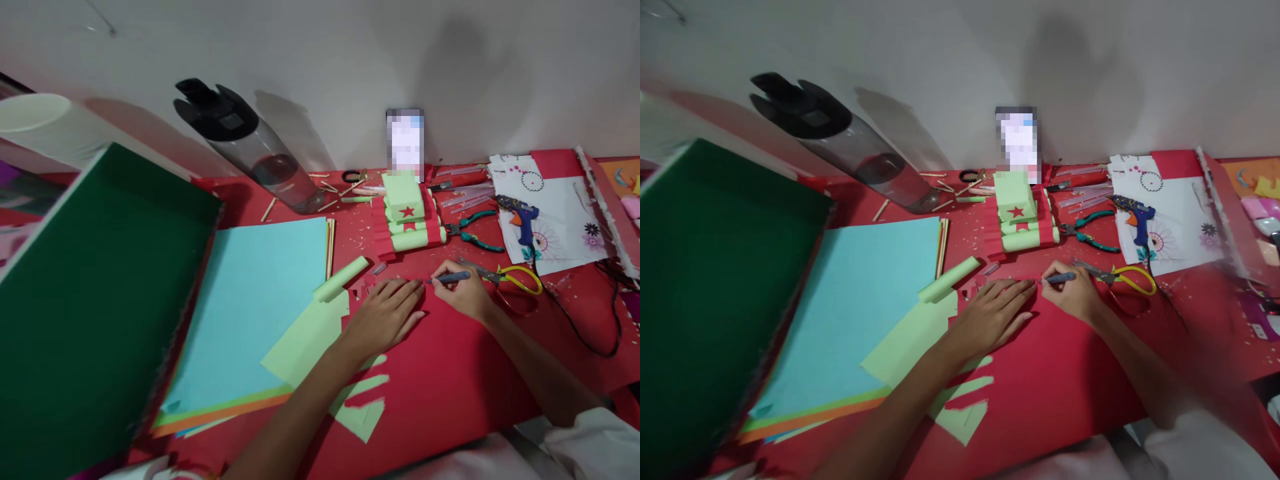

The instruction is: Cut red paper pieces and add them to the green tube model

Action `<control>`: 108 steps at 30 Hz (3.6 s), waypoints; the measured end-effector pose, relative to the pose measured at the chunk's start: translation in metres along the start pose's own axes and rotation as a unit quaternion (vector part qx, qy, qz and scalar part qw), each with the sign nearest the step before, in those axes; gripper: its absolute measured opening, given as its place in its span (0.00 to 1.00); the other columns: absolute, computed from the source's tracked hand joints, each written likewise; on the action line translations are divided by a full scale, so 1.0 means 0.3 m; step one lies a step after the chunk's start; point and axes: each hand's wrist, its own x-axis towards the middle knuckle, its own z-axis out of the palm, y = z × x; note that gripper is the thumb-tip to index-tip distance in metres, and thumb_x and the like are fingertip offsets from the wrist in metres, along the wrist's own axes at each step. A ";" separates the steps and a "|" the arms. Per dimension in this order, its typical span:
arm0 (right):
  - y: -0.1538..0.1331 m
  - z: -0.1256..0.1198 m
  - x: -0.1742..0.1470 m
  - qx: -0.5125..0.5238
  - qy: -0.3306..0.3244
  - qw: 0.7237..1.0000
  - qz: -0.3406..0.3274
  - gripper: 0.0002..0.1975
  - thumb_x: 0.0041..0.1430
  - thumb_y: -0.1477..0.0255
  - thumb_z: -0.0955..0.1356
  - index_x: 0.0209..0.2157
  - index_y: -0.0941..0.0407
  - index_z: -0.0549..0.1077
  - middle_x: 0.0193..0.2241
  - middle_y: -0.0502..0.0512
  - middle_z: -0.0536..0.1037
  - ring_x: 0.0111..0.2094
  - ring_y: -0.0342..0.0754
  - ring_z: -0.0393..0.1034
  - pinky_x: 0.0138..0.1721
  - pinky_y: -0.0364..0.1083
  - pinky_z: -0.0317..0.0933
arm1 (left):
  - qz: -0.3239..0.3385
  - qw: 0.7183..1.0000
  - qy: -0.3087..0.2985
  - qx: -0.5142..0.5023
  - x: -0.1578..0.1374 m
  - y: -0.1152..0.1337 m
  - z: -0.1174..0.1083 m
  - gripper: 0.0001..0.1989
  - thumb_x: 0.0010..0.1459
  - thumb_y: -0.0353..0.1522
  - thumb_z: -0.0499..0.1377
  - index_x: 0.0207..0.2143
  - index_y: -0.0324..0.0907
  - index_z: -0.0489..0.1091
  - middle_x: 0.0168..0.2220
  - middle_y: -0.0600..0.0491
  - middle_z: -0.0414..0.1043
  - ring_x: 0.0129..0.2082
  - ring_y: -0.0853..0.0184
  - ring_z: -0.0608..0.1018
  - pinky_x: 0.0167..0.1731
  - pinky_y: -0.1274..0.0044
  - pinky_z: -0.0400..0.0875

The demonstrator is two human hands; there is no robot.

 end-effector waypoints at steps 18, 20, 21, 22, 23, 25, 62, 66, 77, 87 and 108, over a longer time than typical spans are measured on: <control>-0.008 -0.004 0.001 0.004 -0.005 1.000 0.006 0.02 0.58 0.71 0.69 0.31 0.53 0.74 0.23 0.48 0.78 0.22 0.43 0.69 0.27 0.42 0.60 | -0.010 1.000 -0.011 -0.027 0.004 -0.001 -0.016 0.21 0.77 0.42 0.48 0.60 0.39 0.71 0.56 0.41 0.79 0.54 0.52 0.78 0.54 0.61 0.70; -0.014 -0.004 0.001 0.008 -0.004 1.000 0.003 0.02 0.58 0.71 0.69 0.31 0.53 0.74 0.22 0.47 0.77 0.22 0.43 0.67 0.26 0.42 0.59 | -0.021 0.999 -0.016 -0.044 0.005 -0.002 -0.021 0.21 0.77 0.42 0.47 0.60 0.40 0.70 0.54 0.41 0.79 0.54 0.52 0.77 0.55 0.60 0.70; -0.016 -0.005 0.001 0.010 -0.005 1.000 0.001 0.03 0.58 0.71 0.69 0.30 0.53 0.74 0.22 0.47 0.77 0.21 0.43 0.67 0.26 0.41 0.58 | -0.026 0.998 -0.016 -0.050 0.006 -0.002 -0.024 0.21 0.77 0.42 0.47 0.59 0.40 0.70 0.53 0.41 0.79 0.53 0.53 0.77 0.56 0.60 0.70; -0.017 -0.005 0.001 0.012 -0.007 1.000 -0.001 0.03 0.58 0.72 0.69 0.30 0.53 0.74 0.22 0.47 0.76 0.21 0.42 0.66 0.25 0.41 0.58 | -0.030 0.998 -0.015 -0.056 0.007 -0.003 -0.026 0.21 0.77 0.42 0.46 0.59 0.40 0.70 0.52 0.41 0.79 0.53 0.53 0.77 0.57 0.60 0.69; -0.018 -0.005 0.000 0.014 -0.010 1.000 -0.003 0.03 0.58 0.72 0.69 0.30 0.53 0.74 0.21 0.47 0.76 0.21 0.42 0.66 0.25 0.41 0.57 | -0.034 0.997 -0.015 -0.061 0.008 -0.003 -0.029 0.22 0.77 0.43 0.46 0.58 0.40 0.70 0.51 0.40 0.79 0.53 0.53 0.77 0.57 0.60 0.69; -0.019 -0.007 -0.001 0.017 -0.016 1.000 -0.006 0.03 0.58 0.72 0.69 0.30 0.53 0.74 0.21 0.47 0.76 0.21 0.42 0.66 0.25 0.41 0.57 | -0.043 0.996 -0.017 -0.075 0.010 -0.003 -0.033 0.22 0.77 0.43 0.45 0.57 0.40 0.71 0.51 0.40 0.79 0.53 0.52 0.76 0.57 0.59 0.69; -0.023 -0.013 0.002 0.023 -0.054 0.998 0.018 0.04 0.57 0.68 0.69 0.31 0.53 0.75 0.22 0.48 0.78 0.22 0.43 0.68 0.26 0.41 0.60 | -0.122 0.970 -0.039 -0.204 0.005 -0.023 -0.055 0.19 0.77 0.43 0.43 0.55 0.45 0.68 0.53 0.43 0.76 0.58 0.53 0.73 0.67 0.52 0.60; -0.023 -0.016 0.002 0.022 -0.044 0.999 0.020 0.04 0.58 0.68 0.69 0.31 0.53 0.75 0.22 0.48 0.77 0.22 0.43 0.67 0.25 0.41 0.59 | -0.126 0.968 -0.040 -0.214 0.004 -0.027 -0.057 0.19 0.77 0.42 0.43 0.54 0.44 0.68 0.52 0.43 0.75 0.57 0.54 0.73 0.66 0.52 0.62; -0.020 -0.013 0.001 0.013 -0.053 0.998 0.017 0.05 0.58 0.68 0.70 0.31 0.53 0.77 0.22 0.48 0.78 0.22 0.44 0.68 0.26 0.41 0.60 | -0.125 0.968 -0.032 -0.215 0.007 -0.029 -0.057 0.17 0.76 0.41 0.43 0.53 0.46 0.68 0.51 0.45 0.76 0.57 0.55 0.74 0.69 0.51 0.58; -0.015 -0.006 -0.002 0.024 -0.050 0.998 0.013 0.07 0.59 0.66 0.70 0.31 0.54 0.78 0.22 0.49 0.78 0.22 0.43 0.67 0.25 0.42 0.59 | -0.128 0.965 -0.036 -0.227 0.010 -0.027 -0.060 0.20 0.77 0.44 0.41 0.51 0.45 0.68 0.52 0.44 0.76 0.57 0.55 0.74 0.70 0.50 0.56; -0.008 -0.006 0.002 0.043 -0.061 0.997 0.001 0.09 0.60 0.65 0.70 0.33 0.55 0.82 0.25 0.51 0.80 0.23 0.43 0.68 0.25 0.41 0.61 | -0.143 0.957 -0.040 -0.249 0.013 -0.023 -0.067 0.19 0.77 0.44 0.41 0.50 0.45 0.67 0.51 0.44 0.75 0.57 0.55 0.73 0.71 0.49 0.53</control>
